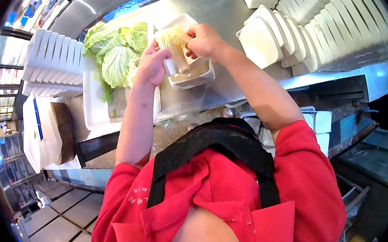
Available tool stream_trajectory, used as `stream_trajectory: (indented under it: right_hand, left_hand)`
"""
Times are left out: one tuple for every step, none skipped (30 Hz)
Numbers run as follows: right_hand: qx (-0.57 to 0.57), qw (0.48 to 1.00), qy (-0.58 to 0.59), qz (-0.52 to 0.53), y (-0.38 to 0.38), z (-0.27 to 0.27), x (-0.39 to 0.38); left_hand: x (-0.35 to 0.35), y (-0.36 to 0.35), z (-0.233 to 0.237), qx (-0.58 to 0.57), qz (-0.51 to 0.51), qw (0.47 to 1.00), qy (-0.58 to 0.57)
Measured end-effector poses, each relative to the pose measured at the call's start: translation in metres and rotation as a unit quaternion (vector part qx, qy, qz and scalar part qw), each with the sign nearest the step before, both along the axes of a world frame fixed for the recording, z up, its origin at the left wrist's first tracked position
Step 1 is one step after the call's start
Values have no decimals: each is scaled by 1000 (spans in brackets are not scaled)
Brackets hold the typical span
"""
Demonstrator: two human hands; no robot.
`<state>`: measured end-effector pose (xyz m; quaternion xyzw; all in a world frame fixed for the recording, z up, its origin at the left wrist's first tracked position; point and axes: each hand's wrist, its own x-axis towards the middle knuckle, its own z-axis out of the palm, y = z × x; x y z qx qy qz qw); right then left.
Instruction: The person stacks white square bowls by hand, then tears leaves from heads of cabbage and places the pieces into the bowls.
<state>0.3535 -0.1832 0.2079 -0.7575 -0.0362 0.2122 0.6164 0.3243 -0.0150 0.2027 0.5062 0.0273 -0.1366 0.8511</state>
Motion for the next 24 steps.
stream_trajectory:
  right_hand:
    - [2,1000,-8,-11,1,-4,2]
    - [4,1000,-16,-22,2,-10,4]
    - [8,1000,-16,-24,1,-20,11]
    - [-67,988,-103,-94,1,-29,19]
    - [-141,958,-189,-161,-2,-38,25]
    - [-139,958,-187,-165,-5,-35,24]
    - [-150,961,-189,-135,-8,-25,23]
    - [-160,963,-189,-105,-11,-19,20]
    - [-159,964,-185,-107,-9,-15,14]
    - [-227,942,-242,-52,-5,-11,9]
    - [-293,908,-299,4,-3,-8,8]
    - [-266,885,-378,-51,-3,-11,5]
    - [-265,885,-379,-51,-7,-13,5]
    - [-331,866,-366,-85,-11,-14,4]
    - [-395,841,-350,-119,-15,-14,2]
    - [-405,869,-267,-97,-20,-17,7]
    - [-405,870,-265,-97,-25,-20,12]
    - [-385,895,-223,-30,-29,-21,17]
    - [-362,914,-180,38,-32,-22,21]
    - [-362,908,-209,29,-32,-28,18]
    - [-362,909,-206,33,-32,-26,10]
    - [-342,919,-196,22,-33,-22,3]
    - [-321,928,-187,10,-31,-19,-5]
    - [-320,929,-187,13,-29,-23,-12]
  left_hand:
    - [1,-3,-1,19,24,1000,3]
    - [4,-5,-1,22,21,1000,3]
    - [7,-7,-1,36,47,998,15]
    - [9,-8,-2,49,73,996,28]
    - [10,-6,-1,52,71,996,28]
    - [11,1,-1,49,80,995,25]
    - [13,8,0,44,90,995,22]
    - [16,13,-1,59,81,995,11]
    - [16,11,-1,61,78,995,14]
    - [16,9,3,58,105,993,24]
    - [18,8,5,55,132,989,31]
    - [18,10,5,49,123,991,27]
    - [19,13,5,50,124,991,26]
    - [20,16,5,36,122,991,31]
    - [19,20,5,23,119,992,37]
    - [20,25,3,23,119,992,38]
    - [21,31,2,0,117,992,52]
    - [22,33,3,-24,115,991,64]
    - [23,34,4,-25,115,991,65]
    - [23,36,4,-33,114,992,50]
    - [22,38,5,-39,114,992,37]
    - [23,37,3,-49,123,990,45]
    - [22,34,2,-49,128,989,47]
    - [21,28,1,-21,136,990,36]
